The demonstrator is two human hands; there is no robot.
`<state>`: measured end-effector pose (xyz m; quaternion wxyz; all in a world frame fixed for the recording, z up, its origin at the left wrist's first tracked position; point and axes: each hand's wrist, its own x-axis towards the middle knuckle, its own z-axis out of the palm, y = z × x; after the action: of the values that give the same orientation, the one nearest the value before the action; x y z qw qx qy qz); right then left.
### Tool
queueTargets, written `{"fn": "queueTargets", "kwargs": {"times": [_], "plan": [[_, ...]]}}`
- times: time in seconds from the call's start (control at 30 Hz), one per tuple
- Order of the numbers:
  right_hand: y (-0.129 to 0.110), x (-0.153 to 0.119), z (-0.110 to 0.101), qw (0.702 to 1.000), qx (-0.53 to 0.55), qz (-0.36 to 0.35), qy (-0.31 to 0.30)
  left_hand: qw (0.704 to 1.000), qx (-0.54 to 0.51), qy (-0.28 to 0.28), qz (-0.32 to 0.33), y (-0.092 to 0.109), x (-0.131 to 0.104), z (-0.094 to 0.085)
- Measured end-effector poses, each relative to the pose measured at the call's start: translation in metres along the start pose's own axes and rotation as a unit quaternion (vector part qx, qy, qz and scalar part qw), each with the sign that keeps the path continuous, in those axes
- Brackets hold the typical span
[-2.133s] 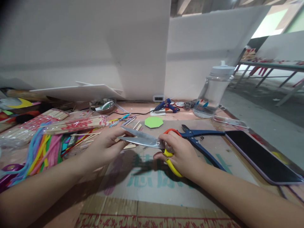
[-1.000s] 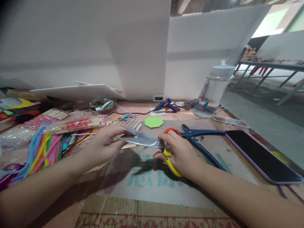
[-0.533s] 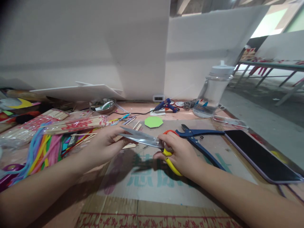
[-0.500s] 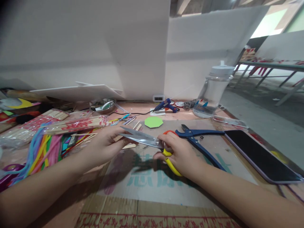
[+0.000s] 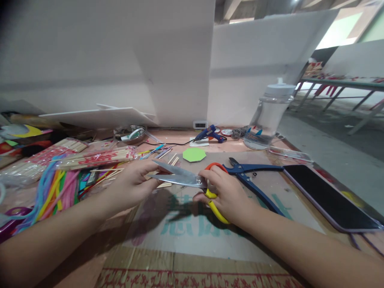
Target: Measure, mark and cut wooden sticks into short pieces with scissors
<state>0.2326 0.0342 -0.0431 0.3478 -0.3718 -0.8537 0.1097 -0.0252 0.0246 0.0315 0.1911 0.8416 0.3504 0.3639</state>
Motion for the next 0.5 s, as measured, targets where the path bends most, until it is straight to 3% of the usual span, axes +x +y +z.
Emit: {"fn": "queueTargets", "kwargs": {"times": [0.5], "plan": [[-0.001, 0.0004, -0.0011, 1.0, -0.004, -0.005, -0.008, 1.0, -0.027, -0.01, -0.007, -0.0049, 0.0003, 0.0023]]}}
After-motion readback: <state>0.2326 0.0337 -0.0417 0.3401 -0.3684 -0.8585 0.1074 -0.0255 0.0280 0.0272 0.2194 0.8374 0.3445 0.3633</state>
